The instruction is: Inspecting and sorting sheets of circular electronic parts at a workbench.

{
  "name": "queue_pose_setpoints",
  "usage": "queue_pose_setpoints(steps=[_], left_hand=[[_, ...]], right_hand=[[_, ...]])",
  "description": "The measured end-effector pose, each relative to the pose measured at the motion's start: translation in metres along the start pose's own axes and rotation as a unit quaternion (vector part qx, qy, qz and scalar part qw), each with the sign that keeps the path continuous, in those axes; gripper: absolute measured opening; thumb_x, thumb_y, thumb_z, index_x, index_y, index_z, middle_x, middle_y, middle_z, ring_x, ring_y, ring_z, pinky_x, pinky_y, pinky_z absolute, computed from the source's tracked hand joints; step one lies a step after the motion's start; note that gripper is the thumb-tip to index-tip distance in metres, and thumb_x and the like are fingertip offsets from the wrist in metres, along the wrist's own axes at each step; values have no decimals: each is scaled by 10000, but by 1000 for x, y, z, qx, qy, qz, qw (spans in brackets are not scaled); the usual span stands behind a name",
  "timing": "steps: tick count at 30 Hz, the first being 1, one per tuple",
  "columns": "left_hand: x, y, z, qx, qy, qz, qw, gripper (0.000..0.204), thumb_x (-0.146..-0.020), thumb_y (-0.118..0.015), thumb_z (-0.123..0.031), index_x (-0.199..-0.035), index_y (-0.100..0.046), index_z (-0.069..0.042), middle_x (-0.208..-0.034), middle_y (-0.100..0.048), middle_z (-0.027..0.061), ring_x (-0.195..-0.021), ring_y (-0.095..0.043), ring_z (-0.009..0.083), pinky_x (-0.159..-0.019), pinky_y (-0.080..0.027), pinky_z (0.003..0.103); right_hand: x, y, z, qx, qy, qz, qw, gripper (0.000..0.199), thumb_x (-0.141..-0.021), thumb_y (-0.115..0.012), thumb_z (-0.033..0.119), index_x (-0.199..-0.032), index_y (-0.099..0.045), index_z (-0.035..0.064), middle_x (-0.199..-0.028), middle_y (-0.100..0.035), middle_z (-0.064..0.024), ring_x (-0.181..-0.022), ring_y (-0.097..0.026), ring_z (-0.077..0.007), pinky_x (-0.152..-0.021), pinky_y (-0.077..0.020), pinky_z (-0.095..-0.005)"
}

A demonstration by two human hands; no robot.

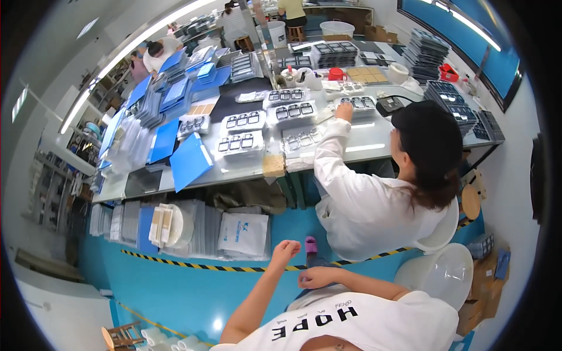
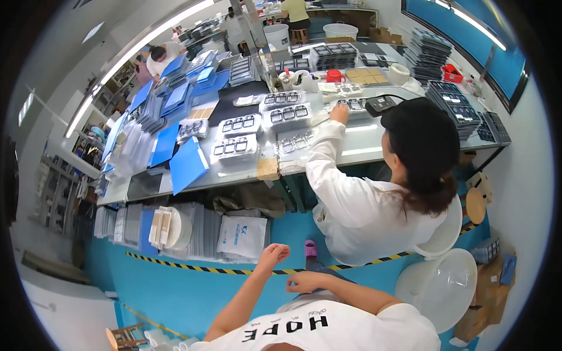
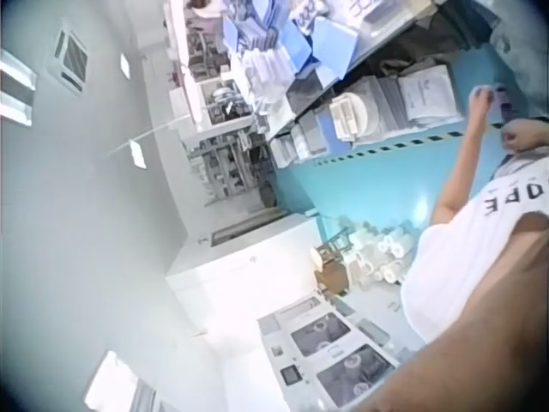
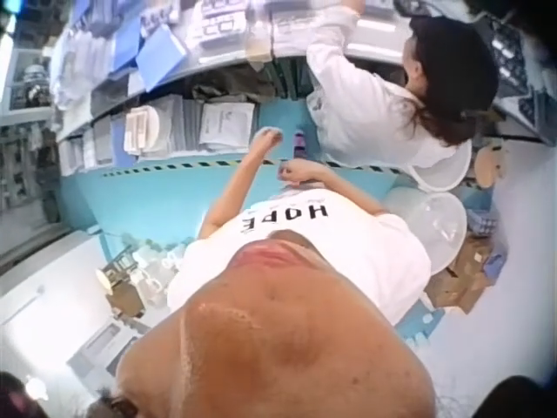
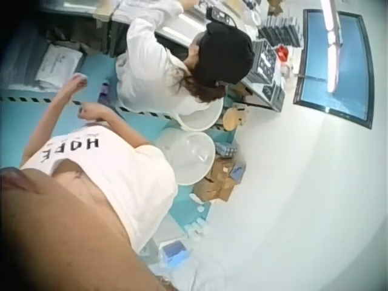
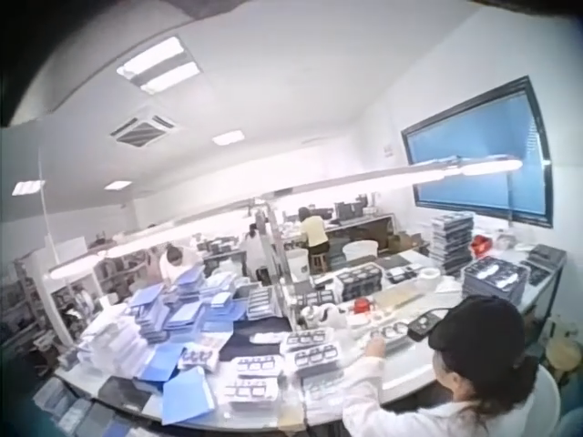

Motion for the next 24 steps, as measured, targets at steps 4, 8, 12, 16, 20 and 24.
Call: queue_pose_setpoints(steps=[4,8,12,16,20,24], left_hand=[[-47,20,-20,-122,9,48,991,244,-896,-548,-245,-879,-641,-20,-876,-648,58,-803,-598,126,-721,-467,257],[-86,30,-57,-5,81,-7,997,247,-902,-547,-225,-888,-647,0,-853,-646,77,-801,-605,163,-732,-485,290],[-135,56,-148,-32,19,0,999,209,-909,-550,-198,-916,-629,-4,-858,-642,58,-782,-592,141,-722,-479,265],[-201,73,-274,-131,-143,57,979,193,-923,-547,-191,-927,-613,-10,-845,-635,42,-768,-572,105,-703,-464,235],[-296,70,-413,-168,-266,112,943,203,-936,-527,-177,-892,-613,1,-840,-631,28,-784,-560,87,-747,-449,235],[-406,62,-563,-201,-393,117,890,150,-903,-553,-137,-883,-617,-3,-819,-616,21,-742,-534,79,-686,-431,227]], right_hand=[[-62,64,15,15,79,-18,997,340,-893,-523,326,-1044,-614,35,-850,-637,-160,-773,-604,-272,-713,-466,-369],[-99,158,43,5,124,-4,992,319,-893,-514,287,-940,-652,3,-847,-651,-160,-761,-604,-260,-714,-466,-368],[-130,228,55,-27,118,-32,992,338,-882,-522,305,-933,-652,-3,-800,-647,-149,-726,-602,-243,-692,-468,-361],[-166,305,56,-145,84,-85,982,341,-894,-537,325,-963,-640,7,-725,-619,-90,-639,-576,-182,-626,-459,-326],[-202,393,49,-202,33,-193,960,316,-900,-558,314,-995,-627,21,-684,-598,-42,-618,-540,-119,-582,-439,-275],[-241,473,55,-224,12,-262,939,304,-893,-563,308,-970,-617,19,-733,-612,-55,-631,-561,-124,-602,-449,-282]])
Point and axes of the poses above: each hand's wrist, its own x-axis away from the middle knuckle, its own y-axis out of the back of the hand, z = x × y, the point moved 5 cm from there along -x, towards the middle knuckle
